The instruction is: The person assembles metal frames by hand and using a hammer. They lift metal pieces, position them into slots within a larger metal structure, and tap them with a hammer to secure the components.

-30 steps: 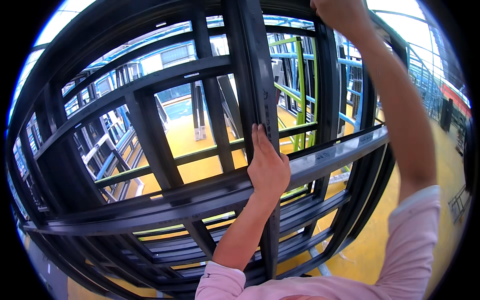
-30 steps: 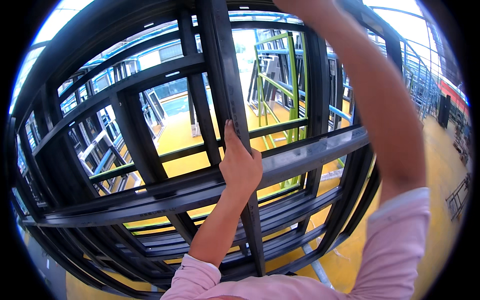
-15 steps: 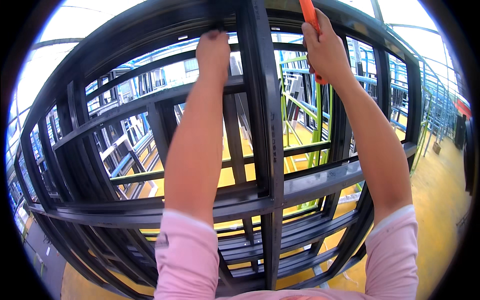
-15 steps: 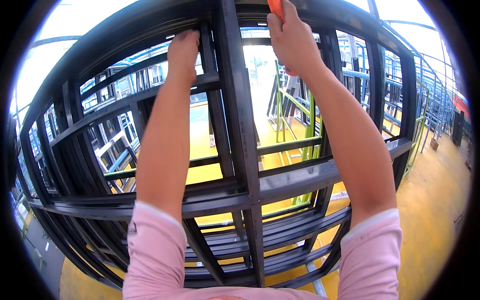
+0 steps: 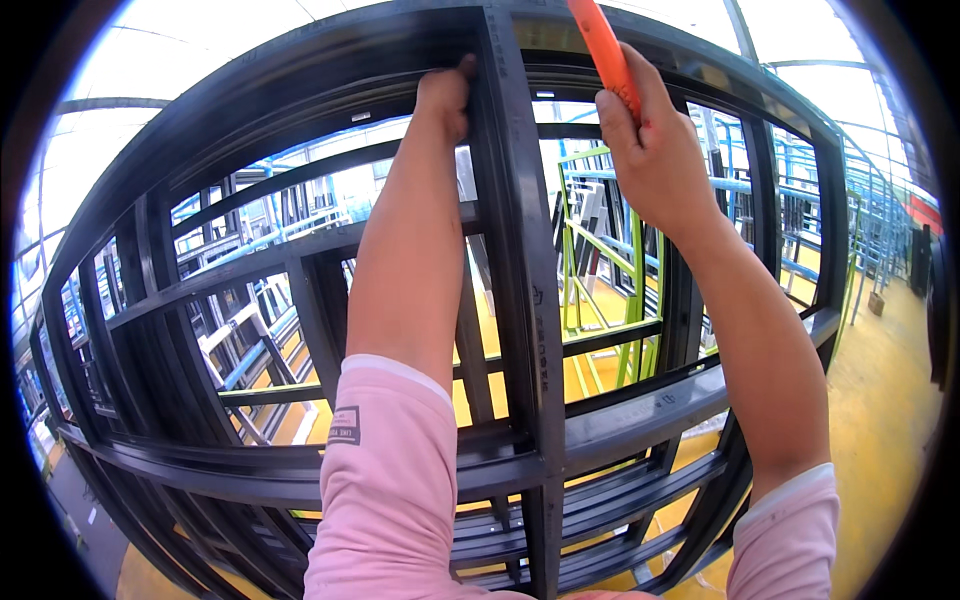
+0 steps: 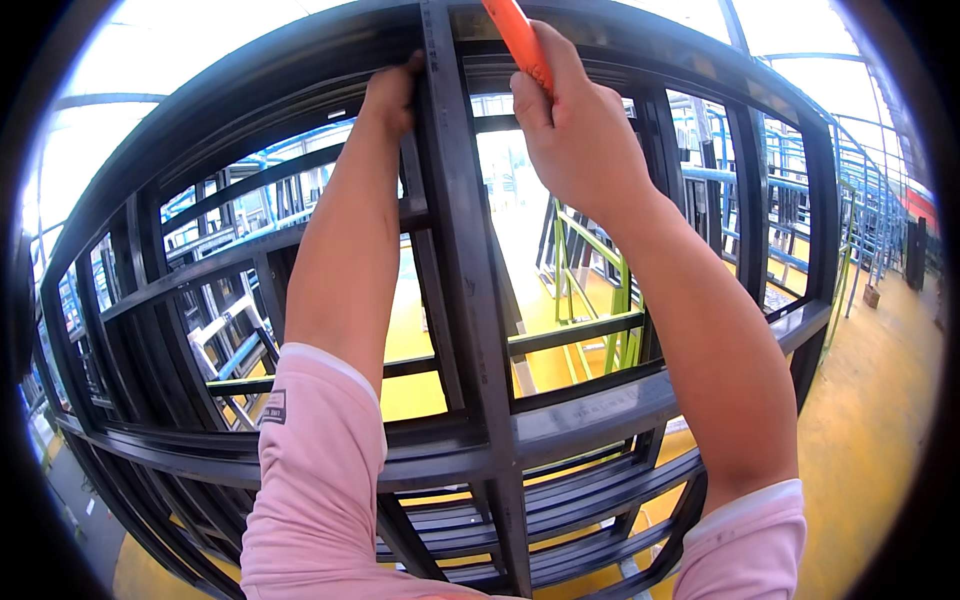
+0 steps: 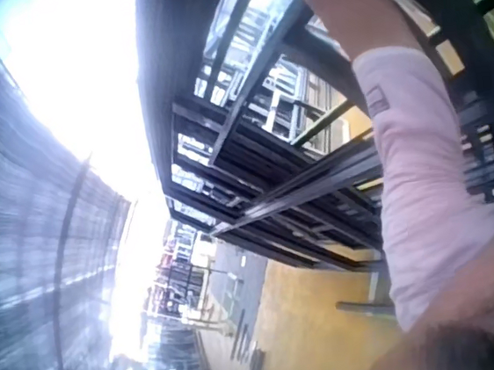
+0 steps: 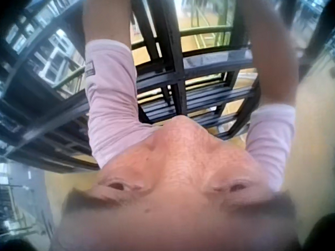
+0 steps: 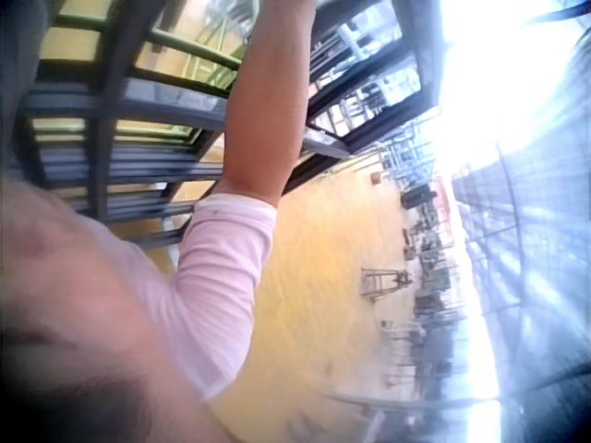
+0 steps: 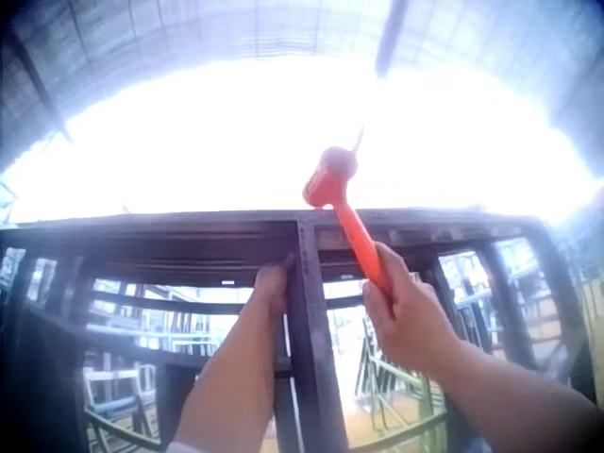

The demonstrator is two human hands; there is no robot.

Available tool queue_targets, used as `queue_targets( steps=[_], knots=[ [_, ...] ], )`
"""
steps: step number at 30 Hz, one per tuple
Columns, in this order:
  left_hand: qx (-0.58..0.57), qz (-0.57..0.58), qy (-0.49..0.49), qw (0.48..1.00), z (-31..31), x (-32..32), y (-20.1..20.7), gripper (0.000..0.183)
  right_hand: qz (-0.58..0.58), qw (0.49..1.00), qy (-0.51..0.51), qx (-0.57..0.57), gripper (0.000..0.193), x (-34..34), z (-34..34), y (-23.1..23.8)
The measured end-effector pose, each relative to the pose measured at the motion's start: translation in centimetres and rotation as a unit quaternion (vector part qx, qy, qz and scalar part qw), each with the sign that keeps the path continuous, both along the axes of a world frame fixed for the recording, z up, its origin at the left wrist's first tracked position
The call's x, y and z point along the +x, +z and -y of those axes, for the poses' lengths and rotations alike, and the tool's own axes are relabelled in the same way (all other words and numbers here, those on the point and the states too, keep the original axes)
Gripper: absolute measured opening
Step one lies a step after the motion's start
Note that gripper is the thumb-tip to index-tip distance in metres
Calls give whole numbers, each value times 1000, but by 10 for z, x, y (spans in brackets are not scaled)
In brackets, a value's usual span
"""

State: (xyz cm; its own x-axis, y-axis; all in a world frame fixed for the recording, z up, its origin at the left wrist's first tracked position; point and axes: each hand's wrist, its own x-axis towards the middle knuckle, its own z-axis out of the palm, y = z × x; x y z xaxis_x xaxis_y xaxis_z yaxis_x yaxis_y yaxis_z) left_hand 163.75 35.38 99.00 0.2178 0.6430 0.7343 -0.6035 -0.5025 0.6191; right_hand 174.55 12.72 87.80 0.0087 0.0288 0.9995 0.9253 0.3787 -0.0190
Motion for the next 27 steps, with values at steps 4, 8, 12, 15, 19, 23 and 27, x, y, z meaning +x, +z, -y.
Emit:
queue_targets(
  steps=[4,8,12,15,19,23,27],
  knots=[
    [38,42,-5,998,3,2,0,37,12,1000,6,16,39,-5,1,7],
    [99,33,33,994,-4,-12,-4,36,26,964,231,129,17,-14,11,10],
    [155,73,23,985,4,-3,7,38,16,989,-142,-26,47,-13,-7,27],
    [168,81,49,981,-4,-2,1,39,6,988,-130,-82,60,-14,4,30],
    [195,73,86,974,-9,-12,3,33,2,999,3,33,58,-10,17,19],
    [188,80,67,977,6,-6,7,36,25,999,-21,21,56,0,7,22],
    [185,92,69,976,-3,-8,7,39,6,992,-97,-83,59,-9,16,42]
  ],
)
